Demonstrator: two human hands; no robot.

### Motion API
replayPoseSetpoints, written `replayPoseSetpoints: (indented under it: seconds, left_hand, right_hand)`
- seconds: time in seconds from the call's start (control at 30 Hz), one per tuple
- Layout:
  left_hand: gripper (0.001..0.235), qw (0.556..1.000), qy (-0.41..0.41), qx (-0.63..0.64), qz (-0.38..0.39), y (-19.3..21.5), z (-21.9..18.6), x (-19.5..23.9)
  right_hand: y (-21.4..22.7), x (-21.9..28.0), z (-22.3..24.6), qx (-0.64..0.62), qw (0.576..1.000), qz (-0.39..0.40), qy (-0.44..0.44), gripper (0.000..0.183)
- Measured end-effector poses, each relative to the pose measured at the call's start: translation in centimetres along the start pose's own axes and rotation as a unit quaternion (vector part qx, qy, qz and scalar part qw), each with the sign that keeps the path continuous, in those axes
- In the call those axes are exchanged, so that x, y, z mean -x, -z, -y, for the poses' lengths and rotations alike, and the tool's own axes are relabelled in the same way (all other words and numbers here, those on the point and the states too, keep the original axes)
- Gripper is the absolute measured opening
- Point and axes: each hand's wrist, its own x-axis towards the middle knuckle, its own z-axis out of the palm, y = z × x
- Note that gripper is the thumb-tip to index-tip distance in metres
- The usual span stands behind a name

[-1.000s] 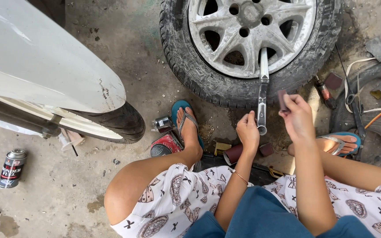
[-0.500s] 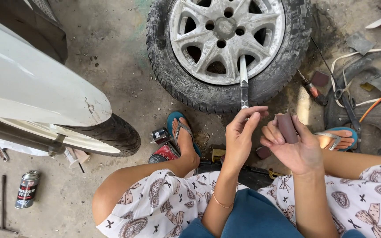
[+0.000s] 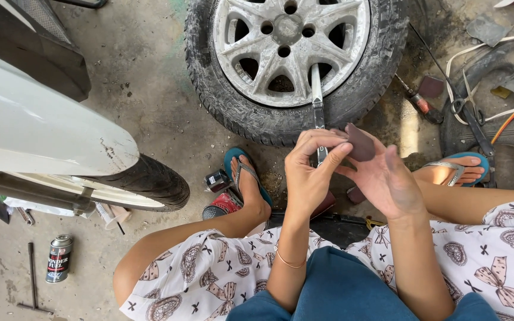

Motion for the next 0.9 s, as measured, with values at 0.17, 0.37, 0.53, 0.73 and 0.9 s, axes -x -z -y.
replayPoseSetpoints:
  seconds: [0.17,0.37,0.53,0.73,0.9]
  left_hand:
    - [0.008,0.997,0.030,-0.069,-0.030,-0.6,0.7,0.3]
    - [0.026,0.982,0.159,-0.088,-0.048,1.6,4.1,1.1]
    - [0.025,0.955,0.249,-0.124,-0.106,3.4,11.5,2.8]
    - [0.069,0.923,0.351,-0.153,-0.043,1.5,12.8,3.9]
    - [0.081,0.930,0.359,-0.068,-0.045,0.2,16.0,5.2]
  right_hand:
    - [1.0,-1.2,-1.5,-0.032,0.996,-0.086,0.020,0.044]
    - [6.1,-5.0,-2.3,-0.043,0.979,-0.199,-0.017,0.023]
    - [7.1,-5.7,-5.5,0.159,0.956,-0.244,-0.033,0.028]
    - [7.6,-6.5,-8.3,0.512,0.826,-0.228,-0.061,0.038]
    - [8.3,-10.5,-8.6,0.656,0.710,-0.258,-0.013,0.034]
